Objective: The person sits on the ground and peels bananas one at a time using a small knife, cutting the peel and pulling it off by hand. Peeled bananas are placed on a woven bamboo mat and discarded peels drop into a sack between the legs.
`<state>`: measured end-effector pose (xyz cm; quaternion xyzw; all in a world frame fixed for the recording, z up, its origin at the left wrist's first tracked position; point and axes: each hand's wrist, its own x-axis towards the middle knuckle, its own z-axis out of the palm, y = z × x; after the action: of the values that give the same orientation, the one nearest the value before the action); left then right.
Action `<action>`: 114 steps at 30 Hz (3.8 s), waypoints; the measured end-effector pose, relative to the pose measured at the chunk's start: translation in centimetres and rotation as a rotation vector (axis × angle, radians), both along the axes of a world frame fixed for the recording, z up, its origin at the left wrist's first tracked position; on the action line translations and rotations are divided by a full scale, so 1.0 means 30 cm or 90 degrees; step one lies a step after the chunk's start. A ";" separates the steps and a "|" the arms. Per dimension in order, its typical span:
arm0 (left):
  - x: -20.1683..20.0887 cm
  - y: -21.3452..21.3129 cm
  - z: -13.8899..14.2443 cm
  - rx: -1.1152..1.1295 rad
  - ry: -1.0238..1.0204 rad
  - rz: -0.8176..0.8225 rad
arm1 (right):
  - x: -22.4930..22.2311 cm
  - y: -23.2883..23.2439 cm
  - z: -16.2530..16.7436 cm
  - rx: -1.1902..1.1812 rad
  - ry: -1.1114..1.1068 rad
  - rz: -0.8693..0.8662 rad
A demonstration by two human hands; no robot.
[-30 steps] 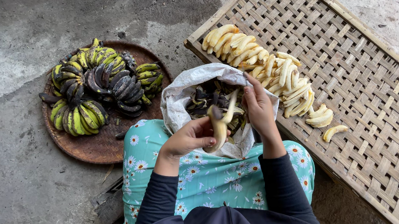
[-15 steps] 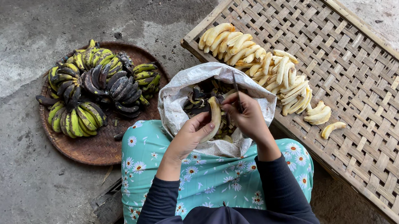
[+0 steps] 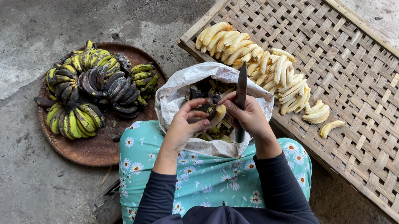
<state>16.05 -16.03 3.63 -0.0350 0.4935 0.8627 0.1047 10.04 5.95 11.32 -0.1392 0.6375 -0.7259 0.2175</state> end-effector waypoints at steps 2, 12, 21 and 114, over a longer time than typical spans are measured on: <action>-0.035 0.017 -0.034 0.069 -0.036 0.105 | -0.005 -0.001 -0.015 0.052 0.060 -0.010; -0.100 0.120 -0.089 0.400 -0.141 0.243 | 0.035 -0.077 0.003 0.026 -0.010 0.034; -0.129 0.136 -0.049 0.515 -0.107 0.341 | 0.085 -0.128 0.075 0.240 0.457 -0.017; -0.162 -0.014 0.105 0.120 0.063 0.446 | 0.038 -0.145 0.027 0.371 0.344 -0.146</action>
<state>11.19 -16.45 6.78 -0.1503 0.3741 0.8886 -0.2186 11.18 1.61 12.14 -0.1849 0.8620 -0.4719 -0.0096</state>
